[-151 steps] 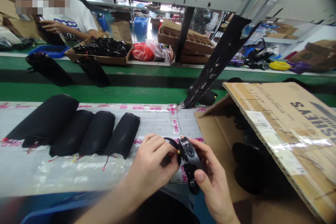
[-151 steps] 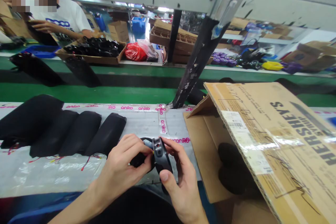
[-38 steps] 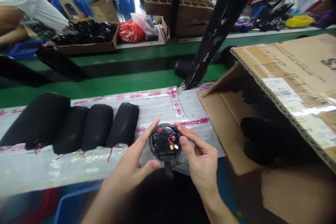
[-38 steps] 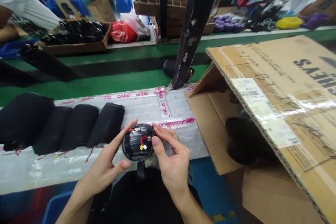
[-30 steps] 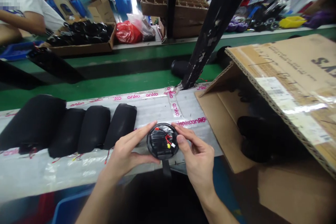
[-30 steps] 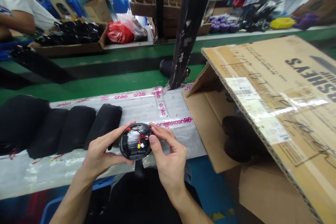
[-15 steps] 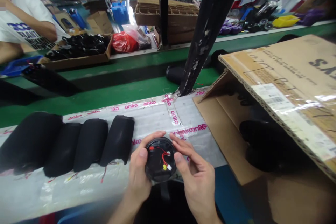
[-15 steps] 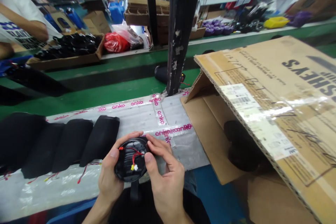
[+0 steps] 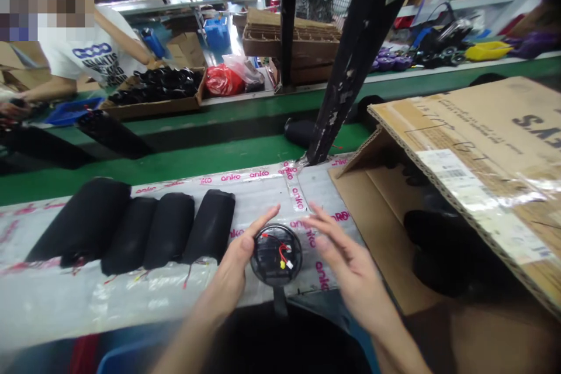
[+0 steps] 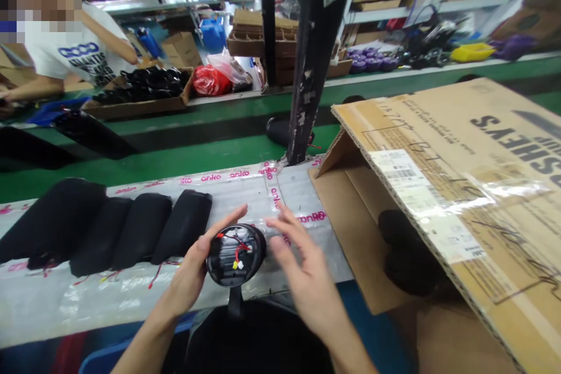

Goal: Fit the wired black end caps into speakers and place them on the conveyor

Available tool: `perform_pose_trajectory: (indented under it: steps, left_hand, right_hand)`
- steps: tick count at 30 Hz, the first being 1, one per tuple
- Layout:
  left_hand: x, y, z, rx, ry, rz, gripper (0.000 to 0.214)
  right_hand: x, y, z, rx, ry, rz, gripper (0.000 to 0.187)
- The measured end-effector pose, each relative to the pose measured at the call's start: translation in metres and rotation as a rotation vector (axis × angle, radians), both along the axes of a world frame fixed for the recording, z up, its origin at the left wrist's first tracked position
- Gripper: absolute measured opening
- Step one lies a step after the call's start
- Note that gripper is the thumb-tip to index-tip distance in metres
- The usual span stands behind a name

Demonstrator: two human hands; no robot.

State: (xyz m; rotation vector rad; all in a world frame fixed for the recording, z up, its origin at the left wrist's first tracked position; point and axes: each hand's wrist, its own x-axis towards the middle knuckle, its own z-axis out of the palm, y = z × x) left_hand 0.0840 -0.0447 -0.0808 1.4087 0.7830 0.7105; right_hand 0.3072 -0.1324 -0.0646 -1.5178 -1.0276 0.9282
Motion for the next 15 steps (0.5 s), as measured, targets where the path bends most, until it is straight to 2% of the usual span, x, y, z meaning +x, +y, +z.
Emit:
perform_pose_trajectory:
  steps: [2, 4, 6, 8, 10, 12, 13, 15]
  left_hand:
    - [-0.018, 0.008, 0.007, 0.015, 0.025, -0.045, 0.062]
    - [-0.037, 0.011, 0.011, 0.037, 0.118, -0.081, 0.058]
    - [-0.047, 0.007, 0.009, 0.078, 0.288, -0.113, 0.078]
    - [-0.043, -0.002, 0.0, 0.123, 0.397, -0.089, 0.108]
    - [-0.027, -0.011, -0.013, 0.148, 0.365, -0.019, 0.12]
    - [-0.007, -0.015, -0.021, 0.183, 0.287, 0.041, 0.111]
    - [0.002, -0.014, -0.021, 0.2, 0.261, 0.057, 0.104]
    - [0.011, -0.004, -0.011, 0.204, 0.242, 0.066, 0.093]
  right_hand:
    - [0.036, -0.009, -0.01, 0.032, -0.227, -0.14, 0.045]
    - [0.072, -0.026, -0.033, 0.032, -0.505, -0.319, 0.057]
    - [0.097, -0.046, -0.064, -0.081, -0.792, -0.414, 0.084]
    - [0.109, -0.065, -0.096, -0.21, -1.007, -0.422, 0.099]
    - [0.111, -0.077, -0.121, -0.225, -1.126, -0.392, 0.097]
    - [0.111, -0.081, -0.137, -0.184, -1.184, -0.353, 0.084]
    - [0.113, -0.081, -0.141, -0.13, -1.178, -0.317, 0.074]
    - [0.122, -0.079, -0.146, 0.016, -1.128, -0.246, 0.055]
